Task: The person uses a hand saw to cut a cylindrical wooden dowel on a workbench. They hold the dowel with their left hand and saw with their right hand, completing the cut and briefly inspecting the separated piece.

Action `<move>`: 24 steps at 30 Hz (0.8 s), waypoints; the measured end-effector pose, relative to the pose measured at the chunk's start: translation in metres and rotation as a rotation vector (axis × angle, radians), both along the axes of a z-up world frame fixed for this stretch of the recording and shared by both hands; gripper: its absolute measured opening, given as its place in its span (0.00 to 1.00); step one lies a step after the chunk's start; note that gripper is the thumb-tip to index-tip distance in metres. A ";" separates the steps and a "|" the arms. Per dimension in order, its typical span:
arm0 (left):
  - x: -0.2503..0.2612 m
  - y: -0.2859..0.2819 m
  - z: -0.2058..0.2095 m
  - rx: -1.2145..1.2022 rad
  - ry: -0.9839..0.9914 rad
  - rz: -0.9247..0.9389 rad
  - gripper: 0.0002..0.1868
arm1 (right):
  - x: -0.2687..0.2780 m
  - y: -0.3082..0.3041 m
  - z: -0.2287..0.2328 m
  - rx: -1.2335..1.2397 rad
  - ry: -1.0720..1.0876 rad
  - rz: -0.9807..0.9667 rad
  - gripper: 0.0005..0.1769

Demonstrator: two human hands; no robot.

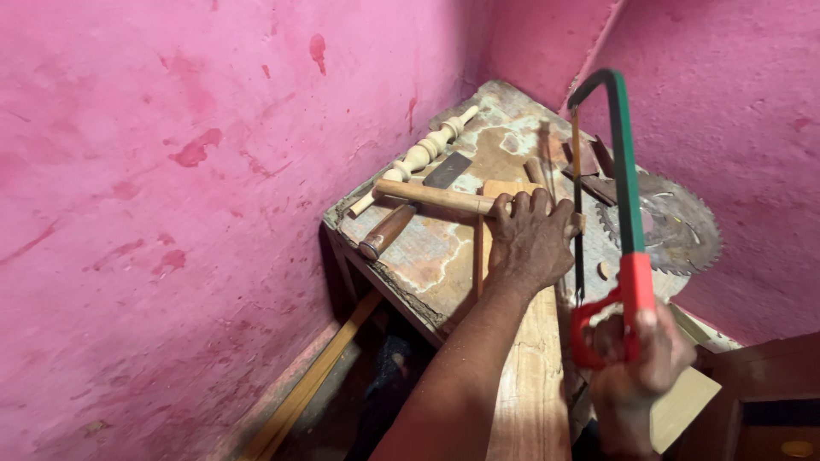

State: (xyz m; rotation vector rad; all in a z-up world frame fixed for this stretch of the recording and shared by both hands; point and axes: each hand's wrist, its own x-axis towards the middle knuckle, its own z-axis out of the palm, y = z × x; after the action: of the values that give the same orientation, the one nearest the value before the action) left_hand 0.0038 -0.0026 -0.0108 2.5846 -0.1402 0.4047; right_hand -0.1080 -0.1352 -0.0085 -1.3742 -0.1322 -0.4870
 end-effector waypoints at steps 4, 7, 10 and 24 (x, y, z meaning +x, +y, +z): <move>0.000 0.000 0.003 0.051 -0.003 -0.004 0.24 | 0.044 0.004 -0.006 0.094 -0.050 0.043 0.20; 0.003 0.002 0.006 0.083 0.008 0.013 0.27 | 0.047 0.007 -0.009 0.109 -0.051 0.042 0.19; -0.001 -0.001 0.004 0.047 0.011 0.005 0.26 | 0.023 0.000 -0.009 0.064 -0.034 0.033 0.21; -0.002 0.003 0.004 0.025 -0.033 -0.002 0.24 | 0.053 0.011 -0.004 0.110 -0.075 0.026 0.15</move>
State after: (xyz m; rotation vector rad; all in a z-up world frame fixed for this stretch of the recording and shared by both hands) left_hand 0.0019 0.0002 -0.0065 2.6035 -0.1606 0.4471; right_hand -0.0550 -0.1244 -0.0127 -1.2463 -0.1812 -0.5170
